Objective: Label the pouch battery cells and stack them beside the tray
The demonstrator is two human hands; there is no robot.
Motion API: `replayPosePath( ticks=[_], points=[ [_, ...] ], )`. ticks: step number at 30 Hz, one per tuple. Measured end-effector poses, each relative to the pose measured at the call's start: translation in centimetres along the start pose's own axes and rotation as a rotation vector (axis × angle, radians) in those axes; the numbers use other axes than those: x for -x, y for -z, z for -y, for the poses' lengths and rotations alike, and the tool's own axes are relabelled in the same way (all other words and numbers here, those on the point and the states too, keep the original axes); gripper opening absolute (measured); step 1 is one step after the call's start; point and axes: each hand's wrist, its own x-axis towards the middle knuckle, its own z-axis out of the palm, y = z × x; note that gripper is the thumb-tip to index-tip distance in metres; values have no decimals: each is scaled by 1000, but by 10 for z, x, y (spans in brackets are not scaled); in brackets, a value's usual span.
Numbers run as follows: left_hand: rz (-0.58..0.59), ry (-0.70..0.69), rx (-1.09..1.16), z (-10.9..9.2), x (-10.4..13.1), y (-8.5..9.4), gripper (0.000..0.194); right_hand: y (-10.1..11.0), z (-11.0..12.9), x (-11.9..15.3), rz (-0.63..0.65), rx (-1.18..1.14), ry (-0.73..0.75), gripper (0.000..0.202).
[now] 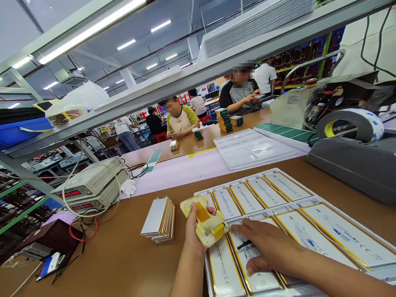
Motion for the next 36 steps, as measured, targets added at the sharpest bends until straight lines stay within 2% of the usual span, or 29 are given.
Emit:
replayPosePath(
  ticks=[5,11,17,36],
  points=[
    [44,-13,-14,1,-2,5,41,2,1,1,38,1,-2,81],
    [9,-15,-23,0,-2,5,38,0,-2,-1,32,-16,-16,82],
    [38,-12,-9,-2,-1,5,38,0,0,1,35,-5,-19,82],
    [20,-26,-59,-3,-2,7,34,-4,-3,-4,-34,29,24,80]
  ],
)
